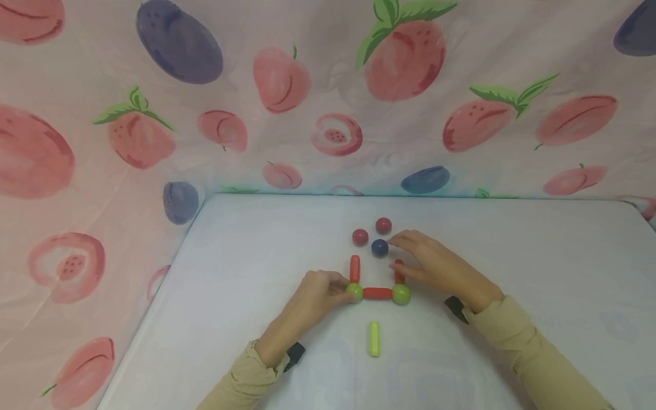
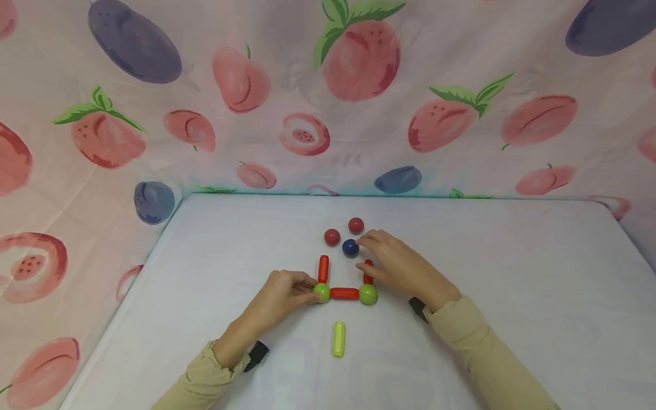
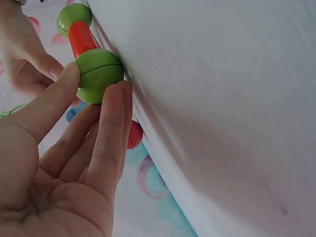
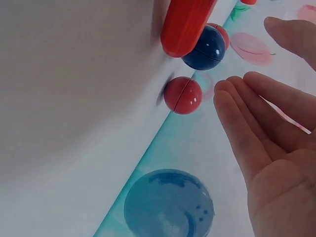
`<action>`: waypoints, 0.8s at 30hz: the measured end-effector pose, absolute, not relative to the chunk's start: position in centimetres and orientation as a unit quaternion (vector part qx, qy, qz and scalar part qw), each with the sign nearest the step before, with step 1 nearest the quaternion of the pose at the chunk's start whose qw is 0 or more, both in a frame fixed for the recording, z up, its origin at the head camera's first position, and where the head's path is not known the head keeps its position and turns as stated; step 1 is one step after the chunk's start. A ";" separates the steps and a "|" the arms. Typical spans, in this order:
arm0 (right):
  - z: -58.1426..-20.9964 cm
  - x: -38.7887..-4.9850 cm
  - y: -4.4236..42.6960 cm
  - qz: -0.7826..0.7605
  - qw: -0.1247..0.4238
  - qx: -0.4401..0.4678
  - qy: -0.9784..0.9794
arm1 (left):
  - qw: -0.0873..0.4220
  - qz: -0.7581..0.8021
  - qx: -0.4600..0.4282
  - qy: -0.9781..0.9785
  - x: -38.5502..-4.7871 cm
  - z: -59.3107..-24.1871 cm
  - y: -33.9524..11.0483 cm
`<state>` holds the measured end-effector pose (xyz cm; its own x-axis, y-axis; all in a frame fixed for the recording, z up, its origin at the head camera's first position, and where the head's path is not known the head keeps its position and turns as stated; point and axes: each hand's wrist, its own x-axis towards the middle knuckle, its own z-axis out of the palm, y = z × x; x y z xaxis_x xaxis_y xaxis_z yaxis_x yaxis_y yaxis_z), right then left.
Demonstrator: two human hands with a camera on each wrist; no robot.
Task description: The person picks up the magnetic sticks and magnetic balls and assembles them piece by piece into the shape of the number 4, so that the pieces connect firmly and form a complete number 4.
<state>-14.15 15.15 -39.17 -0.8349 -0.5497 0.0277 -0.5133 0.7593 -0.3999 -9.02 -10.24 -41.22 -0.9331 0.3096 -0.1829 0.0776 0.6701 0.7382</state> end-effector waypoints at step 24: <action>-39.9 -15.9 13.8 -0.203 0.045 -0.285 0.936 | 0.152 0.395 0.111 0.899 -8.9 -41.0 -10.3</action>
<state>-15.92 13.81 -39.85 -0.8336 -0.5515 0.0316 -0.5149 0.7550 -0.4061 -8.89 -10.29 -41.03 -0.9296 0.3187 -0.1853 0.0789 0.6631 0.7444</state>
